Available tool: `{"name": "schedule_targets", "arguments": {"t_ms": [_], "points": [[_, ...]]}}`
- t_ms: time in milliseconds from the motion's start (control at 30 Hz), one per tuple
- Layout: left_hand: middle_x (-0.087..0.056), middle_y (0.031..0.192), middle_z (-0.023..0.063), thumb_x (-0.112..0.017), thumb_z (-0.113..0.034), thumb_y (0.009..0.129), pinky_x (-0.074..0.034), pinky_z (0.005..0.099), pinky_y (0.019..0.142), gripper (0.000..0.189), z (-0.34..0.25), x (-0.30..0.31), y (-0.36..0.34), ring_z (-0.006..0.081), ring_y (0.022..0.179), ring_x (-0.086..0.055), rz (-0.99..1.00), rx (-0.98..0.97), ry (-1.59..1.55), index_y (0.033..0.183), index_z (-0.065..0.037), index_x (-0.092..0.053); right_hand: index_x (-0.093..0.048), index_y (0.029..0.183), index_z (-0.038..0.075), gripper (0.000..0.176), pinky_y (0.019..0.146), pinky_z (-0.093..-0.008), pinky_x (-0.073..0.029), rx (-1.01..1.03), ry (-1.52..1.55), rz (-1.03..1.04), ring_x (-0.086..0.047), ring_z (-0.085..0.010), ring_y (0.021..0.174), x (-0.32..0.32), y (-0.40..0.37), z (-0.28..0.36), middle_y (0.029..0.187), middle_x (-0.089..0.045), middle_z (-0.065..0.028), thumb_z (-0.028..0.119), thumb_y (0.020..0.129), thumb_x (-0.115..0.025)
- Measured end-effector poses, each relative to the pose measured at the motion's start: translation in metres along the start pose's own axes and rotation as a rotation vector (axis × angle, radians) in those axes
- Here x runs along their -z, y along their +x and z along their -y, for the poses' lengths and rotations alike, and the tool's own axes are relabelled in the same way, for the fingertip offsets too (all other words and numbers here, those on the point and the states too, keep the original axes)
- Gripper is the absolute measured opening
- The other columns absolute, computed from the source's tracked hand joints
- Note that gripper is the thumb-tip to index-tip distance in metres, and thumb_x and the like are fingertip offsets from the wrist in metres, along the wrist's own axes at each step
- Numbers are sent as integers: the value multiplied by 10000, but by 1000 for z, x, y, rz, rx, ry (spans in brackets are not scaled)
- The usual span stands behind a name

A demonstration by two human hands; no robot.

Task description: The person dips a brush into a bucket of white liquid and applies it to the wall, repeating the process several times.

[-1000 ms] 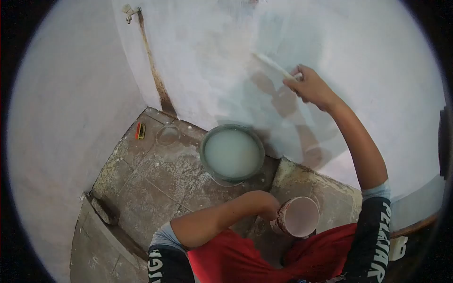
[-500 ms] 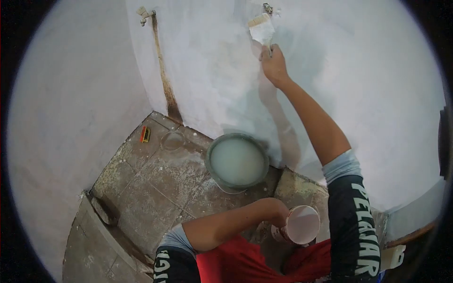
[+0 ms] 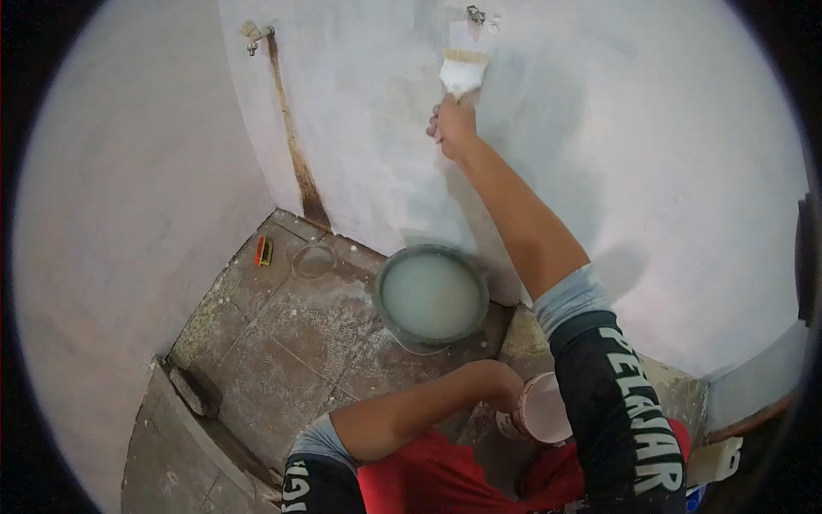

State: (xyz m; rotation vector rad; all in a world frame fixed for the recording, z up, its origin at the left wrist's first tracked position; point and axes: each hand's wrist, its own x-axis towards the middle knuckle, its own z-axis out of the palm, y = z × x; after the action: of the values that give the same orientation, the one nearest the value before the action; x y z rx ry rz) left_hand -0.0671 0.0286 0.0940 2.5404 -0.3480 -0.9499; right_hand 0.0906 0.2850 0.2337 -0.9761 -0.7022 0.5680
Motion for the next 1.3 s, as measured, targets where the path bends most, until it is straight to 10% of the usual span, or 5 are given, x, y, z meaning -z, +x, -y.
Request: {"name": "schedule_targets", "arguments": {"t_ms": [533,633,733,1133,1300], "points": [[-649,1114,187,-541,-272,851,-489,414,849,390,5,-13,9,349,1000,-626,-3,-33,25,1150,-43,-642,-411,902,121,57,420,-290,-311,-122,153,-82,-379,-133,499,-2,-2,11,658,-406,-21,164,938,-421],[-652,1094,198,-528,-286,865,-488,427,848,386,0,-9,2,356,990,-628,15,-33,8,1120,-22,-647,-404,984,155,103,455,-342,-309,874,-57,782,-399,-170,532,95,119,-169,707,-384,-17,211,924,-466],[-655,1074,209,-515,-299,879,-487,439,846,390,-6,-9,-2,363,979,-629,28,-40,-21,1091,-1,-652,-404,953,149,82,461,-346,-312,-336,208,-103,-396,-167,542,17,-29,-42,692,-364,-17,153,892,-459],[-659,1035,223,-466,-294,931,-481,462,847,398,9,-18,3,366,972,-629,-32,11,-89,1060,31,-656,-461,940,153,92,469,-347,-281,205,-260,150,-303,-173,558,-4,103,-43,706,-402,-18,153,877,-394],[-643,1099,215,-470,-294,932,-468,454,886,387,4,-12,3,352,1036,-610,50,13,-1,1119,3,-633,-429,927,164,37,428,-325,-288,-309,95,-87,-385,-161,516,15,-47,-72,648,-379,-23,190,934,-404]]}}
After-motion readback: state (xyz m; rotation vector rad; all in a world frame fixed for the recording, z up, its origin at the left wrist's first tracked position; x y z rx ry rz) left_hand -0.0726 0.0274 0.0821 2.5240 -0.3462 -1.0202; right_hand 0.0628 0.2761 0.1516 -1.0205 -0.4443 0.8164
